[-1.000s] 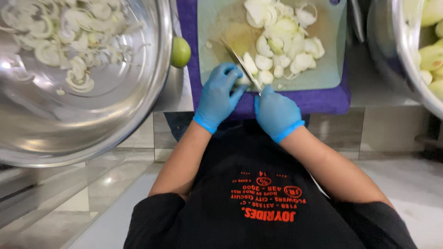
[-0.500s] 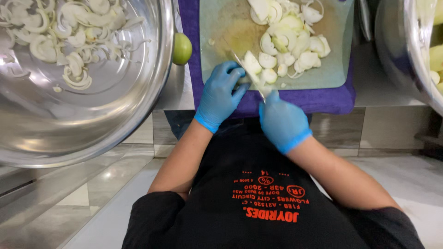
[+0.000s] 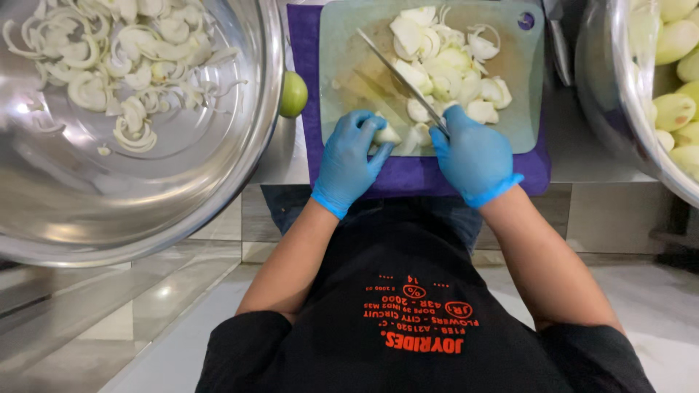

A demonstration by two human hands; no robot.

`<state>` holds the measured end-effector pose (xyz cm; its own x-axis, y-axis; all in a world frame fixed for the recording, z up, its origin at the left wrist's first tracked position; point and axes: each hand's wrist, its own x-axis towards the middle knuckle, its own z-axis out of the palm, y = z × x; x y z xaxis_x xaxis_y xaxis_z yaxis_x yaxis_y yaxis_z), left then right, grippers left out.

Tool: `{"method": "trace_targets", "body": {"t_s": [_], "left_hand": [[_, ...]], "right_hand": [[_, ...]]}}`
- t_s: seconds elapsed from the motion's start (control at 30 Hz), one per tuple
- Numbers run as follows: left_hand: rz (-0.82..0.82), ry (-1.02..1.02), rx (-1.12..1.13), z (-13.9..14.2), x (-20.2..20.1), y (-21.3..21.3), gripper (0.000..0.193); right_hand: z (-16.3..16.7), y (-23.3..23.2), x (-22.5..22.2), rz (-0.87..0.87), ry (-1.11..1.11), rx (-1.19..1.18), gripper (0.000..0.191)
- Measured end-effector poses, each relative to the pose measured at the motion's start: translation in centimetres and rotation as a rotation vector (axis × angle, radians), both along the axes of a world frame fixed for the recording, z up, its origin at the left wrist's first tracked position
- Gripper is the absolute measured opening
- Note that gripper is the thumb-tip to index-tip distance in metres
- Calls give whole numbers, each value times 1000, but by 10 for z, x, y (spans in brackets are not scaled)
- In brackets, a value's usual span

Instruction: The person slices onions on a cutting board using a knife. They repeatedly pick up whole onions, cut them into halves or quarters, and slice them into thin pieces, placing the slices into a nearby metal bowl.

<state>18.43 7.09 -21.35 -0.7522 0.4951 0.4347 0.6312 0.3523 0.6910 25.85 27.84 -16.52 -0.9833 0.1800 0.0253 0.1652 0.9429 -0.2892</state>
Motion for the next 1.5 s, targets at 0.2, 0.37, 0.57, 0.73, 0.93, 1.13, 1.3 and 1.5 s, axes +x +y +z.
{"method": "trace_targets", "body": {"t_s": [0.2, 0.37, 0.57, 0.73, 0.93, 1.13, 1.3, 1.5], "left_hand": [[0, 31, -19, -5, -1, -1, 34], [13, 40, -24, -5, -1, 1, 34], [10, 30, 1, -4, -1, 0, 33], [14, 8, -18, -7, -1, 0, 34], [19, 18, -1, -11, -3, -1, 34], [3, -19, -1, -10, 1, -4, 31], [17, -2, -9, -7, -2, -2, 31], [12, -18, -27, -8, -3, 1, 30]], "right_hand": [[-5, -19, 54, -66, -200, -37, 33], [-18, -20, 54, -100, -207, -11, 34], [-4, -11, 21, -107, -92, 89, 27], [1, -44, 36, -9, -119, 25, 25], [-8, -57, 45, -12, -157, 136, 24], [-26, -56, 19, -51, -205, 54, 22], [-12, -45, 18, 24, -163, 3, 28], [4, -60, 50, -17, -198, 80, 25]]}}
